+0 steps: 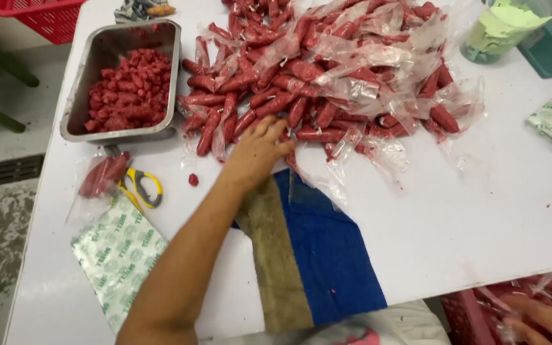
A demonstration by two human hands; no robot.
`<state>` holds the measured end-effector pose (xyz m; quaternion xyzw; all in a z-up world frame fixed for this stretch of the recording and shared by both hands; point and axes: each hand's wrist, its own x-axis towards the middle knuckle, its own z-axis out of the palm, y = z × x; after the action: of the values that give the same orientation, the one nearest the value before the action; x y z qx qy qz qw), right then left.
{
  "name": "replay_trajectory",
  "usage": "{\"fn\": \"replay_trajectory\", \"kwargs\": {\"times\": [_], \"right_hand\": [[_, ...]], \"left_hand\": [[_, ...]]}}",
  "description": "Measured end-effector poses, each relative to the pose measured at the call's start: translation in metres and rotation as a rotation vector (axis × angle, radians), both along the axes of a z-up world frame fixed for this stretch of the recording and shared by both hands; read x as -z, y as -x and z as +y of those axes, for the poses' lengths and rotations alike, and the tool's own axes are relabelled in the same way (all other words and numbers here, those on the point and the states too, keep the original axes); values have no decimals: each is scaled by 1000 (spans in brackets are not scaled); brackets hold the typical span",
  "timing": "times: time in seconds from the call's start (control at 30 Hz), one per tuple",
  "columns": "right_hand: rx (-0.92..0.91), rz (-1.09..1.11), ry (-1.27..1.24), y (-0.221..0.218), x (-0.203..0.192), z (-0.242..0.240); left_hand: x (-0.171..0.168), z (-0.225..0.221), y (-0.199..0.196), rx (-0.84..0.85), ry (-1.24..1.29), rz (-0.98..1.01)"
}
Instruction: Wrapping and tying small red tubes with pink ribbon at a packaging station.
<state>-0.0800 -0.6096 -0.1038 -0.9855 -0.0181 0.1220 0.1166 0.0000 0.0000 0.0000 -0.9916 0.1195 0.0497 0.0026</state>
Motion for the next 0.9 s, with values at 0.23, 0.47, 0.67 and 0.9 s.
{"fn": "replay_trajectory", "kwargs": {"times": [0.23, 0.47, 0.67, 0.9], "right_hand": [[-513, 279, -464, 12, -98, 186], [-1200, -379, -555, -4, -179, 321], [-1336, -428, -164, 12, -173, 356], [-1450, -780, -104, 15, -162, 381]], "left_hand": [[29, -14, -9, 22, 498, -257], [-35, -61, 138, -168, 1208, 511], [-43, -56, 182, -330, 1217, 395], [-23, -49, 202, -365, 1128, 281]]}}
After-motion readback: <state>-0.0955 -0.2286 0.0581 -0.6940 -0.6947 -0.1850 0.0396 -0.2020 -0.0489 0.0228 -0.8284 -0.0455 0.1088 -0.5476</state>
